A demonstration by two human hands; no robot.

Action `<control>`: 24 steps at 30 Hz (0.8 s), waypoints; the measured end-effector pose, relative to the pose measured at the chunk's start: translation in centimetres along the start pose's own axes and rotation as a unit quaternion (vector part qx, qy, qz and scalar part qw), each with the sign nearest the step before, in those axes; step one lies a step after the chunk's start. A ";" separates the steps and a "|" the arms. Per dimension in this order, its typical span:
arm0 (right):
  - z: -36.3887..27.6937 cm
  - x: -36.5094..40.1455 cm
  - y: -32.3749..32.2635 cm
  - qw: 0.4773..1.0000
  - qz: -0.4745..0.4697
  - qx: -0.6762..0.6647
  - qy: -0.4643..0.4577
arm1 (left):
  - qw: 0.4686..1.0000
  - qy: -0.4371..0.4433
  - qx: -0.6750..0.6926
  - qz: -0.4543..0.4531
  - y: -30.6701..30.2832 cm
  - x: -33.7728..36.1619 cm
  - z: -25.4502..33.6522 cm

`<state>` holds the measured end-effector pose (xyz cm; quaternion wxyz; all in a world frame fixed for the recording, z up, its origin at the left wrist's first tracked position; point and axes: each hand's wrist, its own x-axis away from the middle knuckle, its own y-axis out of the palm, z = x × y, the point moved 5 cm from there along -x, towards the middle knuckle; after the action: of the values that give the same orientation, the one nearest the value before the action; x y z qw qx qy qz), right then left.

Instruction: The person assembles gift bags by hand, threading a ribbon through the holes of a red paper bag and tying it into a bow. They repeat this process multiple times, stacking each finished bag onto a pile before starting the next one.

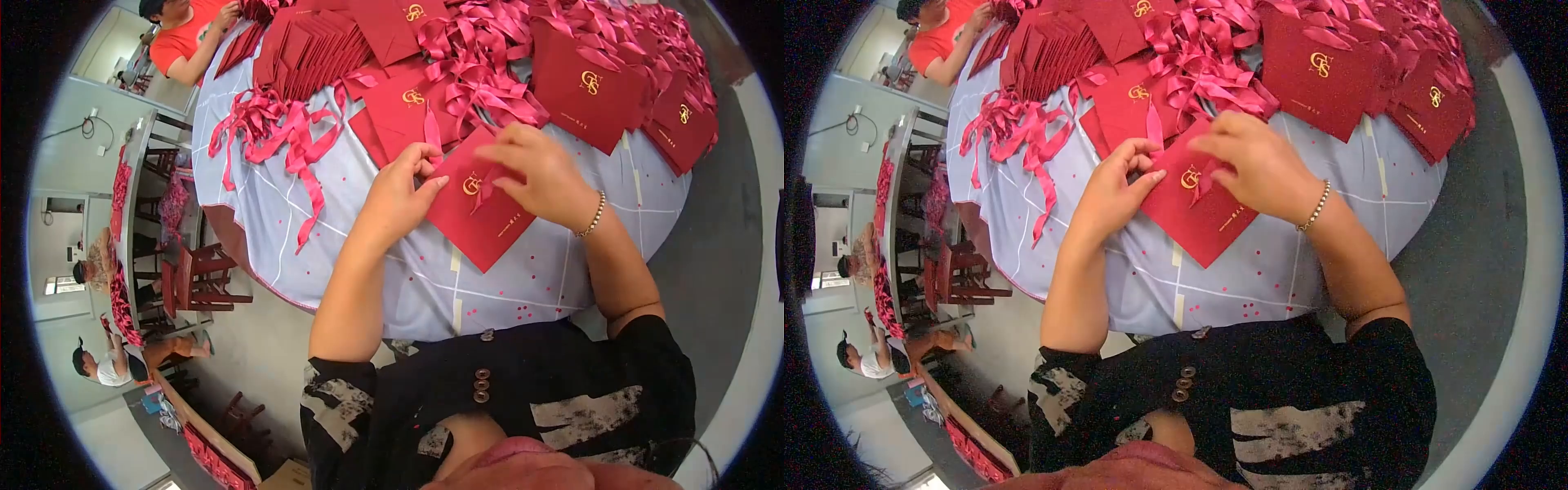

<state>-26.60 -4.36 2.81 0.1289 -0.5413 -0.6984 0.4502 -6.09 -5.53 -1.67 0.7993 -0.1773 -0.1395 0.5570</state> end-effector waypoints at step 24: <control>-1.7 -1.0 3.4 0.994 -0.015 -0.086 -0.072 | 0.976 0.153 -0.149 0.050 -0.3 1.0 4.2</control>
<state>-22.92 -4.38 1.42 0.0381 -0.5062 -0.7501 0.4238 -7.23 -4.13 2.32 0.7471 -0.3843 -0.0884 0.5352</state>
